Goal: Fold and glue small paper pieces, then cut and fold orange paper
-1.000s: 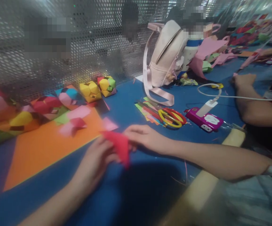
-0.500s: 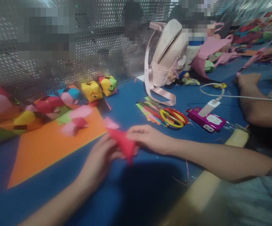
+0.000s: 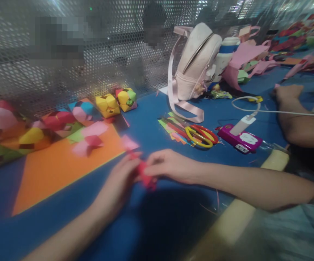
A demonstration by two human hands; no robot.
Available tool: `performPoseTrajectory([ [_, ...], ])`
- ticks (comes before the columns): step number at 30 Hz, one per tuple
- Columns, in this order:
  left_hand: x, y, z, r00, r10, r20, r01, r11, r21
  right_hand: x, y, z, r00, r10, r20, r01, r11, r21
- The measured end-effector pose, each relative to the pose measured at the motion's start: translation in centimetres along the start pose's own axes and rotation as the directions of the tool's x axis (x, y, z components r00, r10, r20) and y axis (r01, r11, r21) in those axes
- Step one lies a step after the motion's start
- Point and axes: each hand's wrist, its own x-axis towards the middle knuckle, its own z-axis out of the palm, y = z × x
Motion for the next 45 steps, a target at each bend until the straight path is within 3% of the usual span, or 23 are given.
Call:
performPoseTrajectory([
  [12,0.08,0.14,0.24,0.999,-0.028,-0.046,0.028,1.000,-0.008,0.45,-0.25,0.07,0.999,0.005,-0.051,-0.004,1.000,0.019],
  [24,0.00,0.01,0.06,0.999,-0.039,-0.013,0.039,0.999,-0.006,0.37,-0.59,0.32,0.997,0.043,-0.068,-0.042,0.999,0.025],
  [45,0.01,0.22,0.04,0.990,-0.110,-0.088,0.108,0.994,-0.036,0.66,-0.27,0.16,0.998,-0.021,-0.052,0.020,1.000,-0.004],
])
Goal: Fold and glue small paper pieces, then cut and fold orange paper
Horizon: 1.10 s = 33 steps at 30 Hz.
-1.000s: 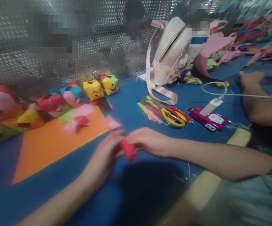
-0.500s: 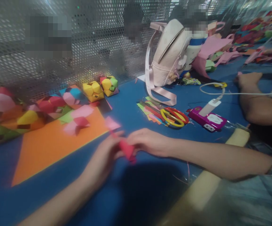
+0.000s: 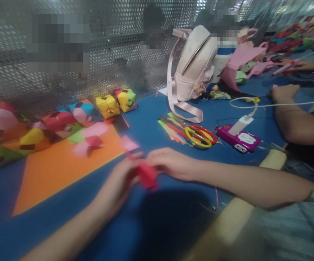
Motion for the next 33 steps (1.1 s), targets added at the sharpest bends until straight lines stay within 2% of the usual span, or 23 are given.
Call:
performPoseTrajectory([
  [3,0.2,-0.2,-0.4,0.999,0.012,0.036,-0.013,0.999,0.039,-0.1,-0.6,-0.4,0.992,-0.083,-0.099,0.075,0.994,-0.076],
  [5,0.4,-0.5,-0.8,0.998,0.025,0.060,-0.030,0.995,0.097,-0.2,-1.2,-1.0,0.973,-0.164,-0.166,0.116,0.957,-0.265],
  [8,0.7,-0.7,-1.3,0.995,0.036,0.091,-0.049,0.988,0.147,-0.2,-2.1,-2.1,0.943,-0.287,-0.171,0.121,0.770,-0.626],
  [11,0.8,-0.8,-1.5,0.992,0.061,0.107,-0.078,0.983,0.167,-0.2,-2.4,-2.7,0.940,-0.313,-0.134,0.089,0.606,-0.791],
  [15,1.0,-1.0,-1.6,0.992,0.117,0.051,-0.126,0.957,0.261,-0.3,-1.9,-2.4,0.954,-0.288,-0.077,0.100,0.553,-0.827],
  [21,1.4,-1.1,-1.7,0.979,0.203,0.017,-0.194,0.905,0.379,-0.7,-1.7,-1.2,0.958,-0.285,-0.038,0.174,0.680,-0.712],
  [24,1.5,-1.0,-1.6,0.966,0.257,0.035,-0.245,0.859,0.449,-0.8,-1.9,-1.0,0.967,-0.252,-0.038,0.144,0.664,-0.733],
  [27,1.7,-0.9,-1.8,0.947,0.312,0.079,-0.303,0.786,0.538,-0.6,-2.1,-1.6,0.979,-0.205,-0.018,0.101,0.556,-0.825],
  [30,2.0,-0.9,-2.2,0.912,0.388,0.134,-0.381,0.676,0.630,-0.3,-2.3,-2.7,0.983,-0.184,0.015,0.084,0.374,-0.923],
  [33,2.2,-0.9,-2.4,0.877,0.446,0.180,-0.437,0.582,0.686,0.0,-2.3,-3.4,0.981,-0.174,0.088,0.125,0.214,-0.969],
])
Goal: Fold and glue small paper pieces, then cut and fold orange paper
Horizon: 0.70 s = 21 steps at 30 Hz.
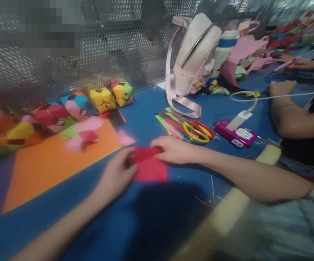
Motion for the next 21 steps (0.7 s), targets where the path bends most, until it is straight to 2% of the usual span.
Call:
performPoseTrajectory([
  [2,0.0,0.0,0.0,1.000,0.015,-0.003,-0.015,1.000,0.010,0.1,0.1,0.2,0.999,-0.050,0.000,0.050,0.998,-0.042],
  [5,0.0,0.1,0.1,0.999,0.046,0.005,-0.046,0.998,0.030,0.2,0.1,1.1,0.988,-0.139,-0.074,0.138,0.990,-0.016],
  [8,-0.1,0.0,0.2,0.989,0.144,0.047,-0.149,0.981,0.124,0.4,0.4,2.3,0.960,-0.227,-0.163,0.235,0.971,0.033],
  [10,-0.3,0.0,0.2,0.981,0.181,0.075,-0.191,0.968,0.165,0.5,0.7,2.7,0.945,-0.274,-0.178,0.282,0.959,0.021],
  [16,-1.1,0.1,-0.4,0.993,0.095,0.070,-0.104,0.985,0.137,0.2,1.5,2.3,0.894,-0.419,-0.161,0.411,0.908,-0.081],
  [21,-1.2,-0.4,-0.9,0.983,0.176,0.049,-0.182,0.963,0.200,0.1,1.6,2.5,0.828,-0.515,-0.222,0.496,0.857,-0.137],
])
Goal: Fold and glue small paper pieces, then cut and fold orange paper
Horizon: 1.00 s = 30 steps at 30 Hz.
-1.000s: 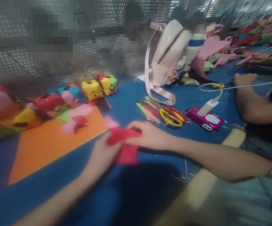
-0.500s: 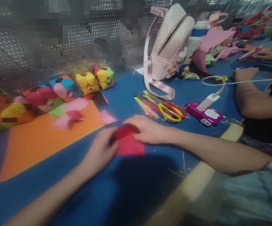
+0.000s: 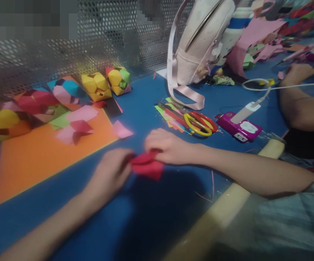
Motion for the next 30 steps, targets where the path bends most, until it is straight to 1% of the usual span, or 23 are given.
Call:
performPoseTrajectory([
  [2,0.2,-0.5,-0.2,0.998,0.065,0.020,-0.066,0.996,0.058,-0.1,0.0,0.1,0.997,-0.069,0.019,0.070,0.996,-0.058],
  [6,0.7,-1.3,-0.9,0.974,0.169,0.154,-0.190,0.972,0.136,-0.2,0.0,0.0,0.970,-0.204,0.130,0.229,0.945,-0.232],
  [9,1.0,-1.8,-1.6,0.939,0.210,0.272,-0.264,0.948,0.178,-0.3,-0.2,-0.3,0.946,-0.267,0.187,0.315,0.893,-0.321],
  [12,1.3,-2.2,-2.2,0.898,0.269,0.348,-0.343,0.923,0.173,-0.4,-0.5,-0.7,0.924,-0.298,0.240,0.370,0.852,-0.370],
  [16,1.6,-2.7,-2.6,0.860,0.339,0.382,-0.411,0.904,0.122,-0.4,-1.0,-1.2,0.916,-0.297,0.271,0.391,0.815,-0.428],
  [22,1.7,-2.8,-2.6,0.846,0.366,0.388,-0.436,0.893,0.108,-0.4,-1.5,-1.5,0.897,-0.365,0.248,0.440,0.781,-0.443],
  [25,1.8,-2.9,-2.8,0.832,0.384,0.401,-0.450,0.889,0.083,-0.4,-1.7,-1.7,0.890,-0.354,0.287,0.449,0.790,-0.417],
  [30,2.2,-3.1,-3.1,0.805,0.420,0.419,-0.474,0.880,0.030,-0.6,-2.0,-2.3,0.877,-0.293,0.381,0.437,0.816,-0.378],
])
